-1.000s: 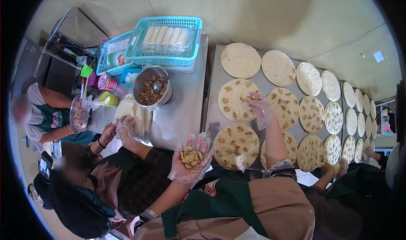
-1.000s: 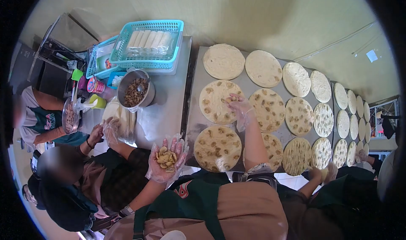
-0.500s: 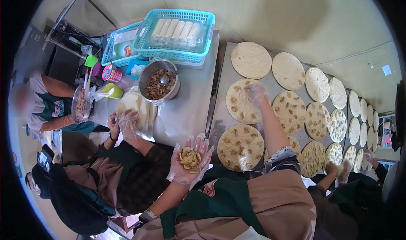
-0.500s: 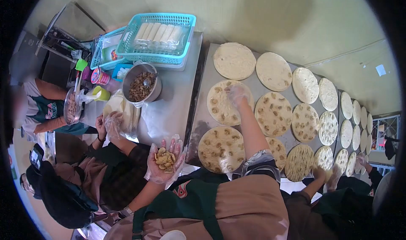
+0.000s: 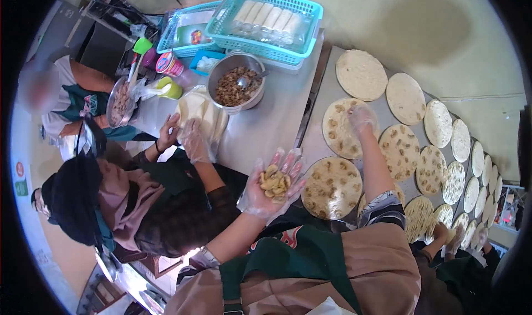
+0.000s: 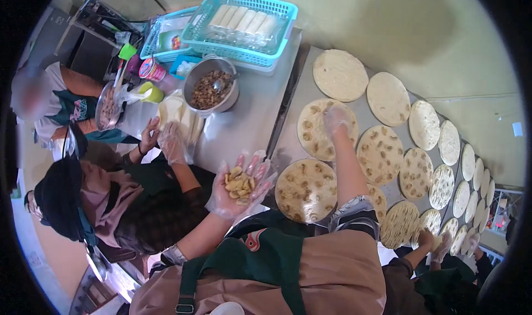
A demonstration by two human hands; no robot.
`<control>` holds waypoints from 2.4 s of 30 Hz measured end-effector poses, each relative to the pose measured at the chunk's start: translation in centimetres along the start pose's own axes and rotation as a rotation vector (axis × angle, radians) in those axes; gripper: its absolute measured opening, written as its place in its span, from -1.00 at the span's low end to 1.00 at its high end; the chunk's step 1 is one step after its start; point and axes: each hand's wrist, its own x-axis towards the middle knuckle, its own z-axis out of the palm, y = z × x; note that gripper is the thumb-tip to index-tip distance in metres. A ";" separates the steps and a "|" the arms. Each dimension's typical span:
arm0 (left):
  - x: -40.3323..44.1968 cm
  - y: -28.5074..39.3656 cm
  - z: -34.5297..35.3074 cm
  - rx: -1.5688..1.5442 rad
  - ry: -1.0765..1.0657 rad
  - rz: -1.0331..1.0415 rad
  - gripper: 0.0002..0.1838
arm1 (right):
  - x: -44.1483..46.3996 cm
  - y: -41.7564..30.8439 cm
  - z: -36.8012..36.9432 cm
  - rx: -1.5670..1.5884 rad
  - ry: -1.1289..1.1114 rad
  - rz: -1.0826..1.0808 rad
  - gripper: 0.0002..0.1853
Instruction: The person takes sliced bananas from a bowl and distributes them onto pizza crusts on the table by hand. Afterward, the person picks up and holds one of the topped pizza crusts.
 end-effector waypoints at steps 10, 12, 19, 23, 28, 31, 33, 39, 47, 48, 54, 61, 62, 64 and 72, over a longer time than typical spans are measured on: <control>1.2 -0.3 -0.4 -0.047 -0.103 -0.054 -0.56 | -10.8 -9.9 -10.3 1.603 -0.467 0.236 -0.87; 1.3 -0.5 -0.5 -0.050 -0.094 -0.033 -0.55 | -12.6 -12.3 -10.9 1.358 -0.530 0.170 -0.86; 2.6 0.3 -2.3 -0.196 -0.315 -0.100 -0.53 | -17.7 -17.3 -10.9 0.666 -0.112 -0.441 -0.79; 2.5 0.1 -1.4 -0.168 -0.268 -0.098 -0.53 | -18.5 -16.7 -10.6 0.560 -0.055 -0.448 -0.81; 3.0 -0.5 -0.1 -0.196 -0.134 -0.124 -0.55 | -19.0 -14.5 -9.0 0.973 -0.072 -0.078 -0.86; 3.4 -0.8 -1.0 -0.072 -0.146 -0.107 -0.58 | -18.1 -12.1 -10.4 1.274 -0.104 0.351 -0.86; 3.5 -1.0 -0.7 -0.059 -0.102 -0.104 -0.56 | -15.8 -8.3 -8.8 1.290 -0.008 0.418 -0.85; 4.9 -1.3 -1.0 -0.031 -0.026 -0.076 -0.55 | -5.9 4.6 0.1 0.919 0.166 0.456 -0.83; 6.6 -1.9 -0.6 -0.061 0.003 -0.028 -0.55 | -2.9 2.7 -1.5 0.252 0.137 0.262 -0.82; 6.9 -2.0 -0.5 -0.059 0.009 -0.027 -0.57 | -3.0 2.6 -1.6 0.237 0.122 0.260 -0.82; 8.1 -3.1 -0.1 -0.071 -0.008 -0.039 -0.56 | -3.9 2.2 -4.0 0.446 0.168 0.344 -0.80; 9.5 -4.5 -0.2 -0.053 -0.126 -0.075 -0.53 | -11.8 -6.3 -12.6 0.908 -0.215 0.022 -0.75; 9.8 -4.8 -0.1 -0.052 -0.129 -0.076 -0.53 | -12.7 -7.1 -12.9 0.908 -0.202 -0.142 -0.74; 10.0 -5.3 0.1 0.009 -0.160 -0.049 -0.50 | -14.1 -8.4 -13.3 0.908 -0.189 -0.306 -0.73; 9.8 -6.4 0.7 -0.046 -0.138 -0.077 -0.52 | -15.4 -9.5 -11.6 0.388 -0.016 -0.317 -0.81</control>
